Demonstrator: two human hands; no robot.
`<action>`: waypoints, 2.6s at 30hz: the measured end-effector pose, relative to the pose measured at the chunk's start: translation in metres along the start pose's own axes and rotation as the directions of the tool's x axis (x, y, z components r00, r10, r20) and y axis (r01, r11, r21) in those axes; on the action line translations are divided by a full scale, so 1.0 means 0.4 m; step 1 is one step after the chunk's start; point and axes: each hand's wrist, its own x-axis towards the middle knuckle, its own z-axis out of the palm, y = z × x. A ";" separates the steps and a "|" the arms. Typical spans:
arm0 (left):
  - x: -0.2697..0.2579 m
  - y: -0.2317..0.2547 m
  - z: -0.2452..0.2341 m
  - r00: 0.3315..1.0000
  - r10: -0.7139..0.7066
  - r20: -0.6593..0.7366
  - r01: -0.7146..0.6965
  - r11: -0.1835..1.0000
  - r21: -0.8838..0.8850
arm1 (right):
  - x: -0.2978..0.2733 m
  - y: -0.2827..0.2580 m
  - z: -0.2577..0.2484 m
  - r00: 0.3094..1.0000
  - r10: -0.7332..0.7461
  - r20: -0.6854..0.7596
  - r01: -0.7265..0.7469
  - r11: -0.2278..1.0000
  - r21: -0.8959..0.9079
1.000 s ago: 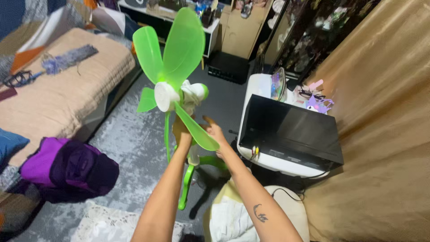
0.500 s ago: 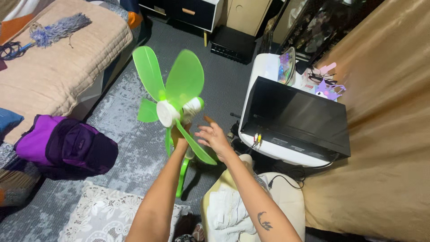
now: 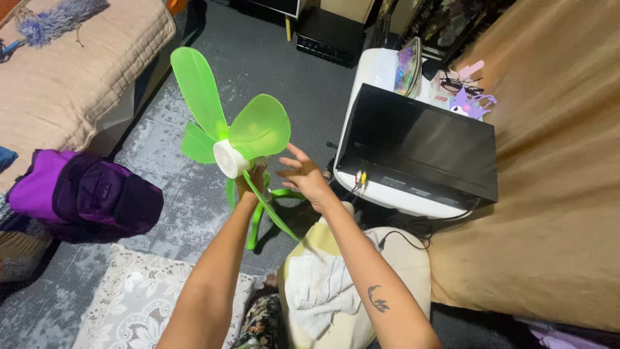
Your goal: The person assembles a small green pedestal fan by attaching the blades and securing the central hub. They then move the fan to a nearby shelf and organize items, including a glass container and a cushion. Finally, they sit on the floor and coil a black cable.
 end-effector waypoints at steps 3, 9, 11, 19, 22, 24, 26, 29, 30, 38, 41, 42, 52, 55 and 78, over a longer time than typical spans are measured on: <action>0.013 0.008 0.004 1.000 0.005 -0.011 -0.006 0.992 -0.128 | -0.006 -0.022 -0.003 0.997 0.075 -0.028 -0.075 0.997 -0.011; 0.044 0.029 0.011 0.987 0.161 0.015 -0.160 0.960 0.229 | 0.006 -0.021 -0.037 0.998 0.063 -0.015 -0.063 0.998 0.010; 0.055 0.045 0.010 0.961 0.274 -0.028 -0.258 0.932 0.255 | 0.008 -0.023 -0.043 0.998 0.055 -0.016 -0.054 0.998 0.019; 0.077 0.144 -0.014 0.993 0.114 0.014 -0.114 0.993 0.023 | 0.031 -0.020 -0.035 0.998 0.059 -0.037 -0.057 0.997 0.052; 0.099 0.124 -0.008 0.995 0.098 0.033 -0.099 0.994 0.046 | 0.021 -0.012 -0.051 0.999 0.022 -0.049 -0.019 0.999 0.048; 0.124 0.107 0.014 0.995 0.087 0.049 -0.089 0.995 0.049 | 0.018 -0.008 -0.069 0.998 -0.001 -0.063 0.005 0.999 0.054; 0.155 0.086 0.037 0.995 0.071 0.068 -0.075 0.996 0.055 | 0.026 -0.001 -0.077 0.996 -0.010 -0.085 0.017 0.997 0.078; 0.204 0.045 0.061 0.994 0.049 0.102 -0.056 0.996 0.069 | 0.072 0.006 -0.083 0.993 -0.005 -0.118 0.015 0.996 0.086; 0.228 0.037 0.073 0.992 0.046 0.114 -0.054 0.996 0.068 | 0.096 0.004 -0.085 0.991 0.015 -0.131 -0.004 0.997 0.081; 0.370 -0.045 0.105 0.977 0.103 0.187 -0.109 0.994 0.025 | 0.350 0.031 -0.042 0.965 0.098 -0.241 -0.103 0.995 -0.006; 0.404 -0.063 0.106 0.967 0.151 0.207 -0.149 0.988 -0.025 | 0.467 0.073 -0.008 0.952 0.072 -0.297 -0.104 0.990 -0.092; 0.423 -0.071 0.106 0.962 0.171 0.211 -0.167 0.985 -0.040 | 0.504 0.087 0.000 0.954 0.067 -0.292 -0.098 0.991 -0.093; 0.586 -0.098 0.066 0.884 0.445 0.143 -0.400 0.879 -0.260 | 0.741 0.179 0.039 0.939 0.130 -0.319 -0.140 0.990 -0.010; 0.611 -0.115 0.034 0.840 0.535 0.089 -0.526 0.844 -0.104 | 0.774 0.174 0.076 0.934 0.139 -0.331 -0.148 0.989 -0.002; 0.774 -0.276 -0.248 0.917 0.389 0.094 -0.395 0.917 0.063 | 1.027 0.144 0.319 0.983 0.155 -0.094 -0.156 0.988 0.006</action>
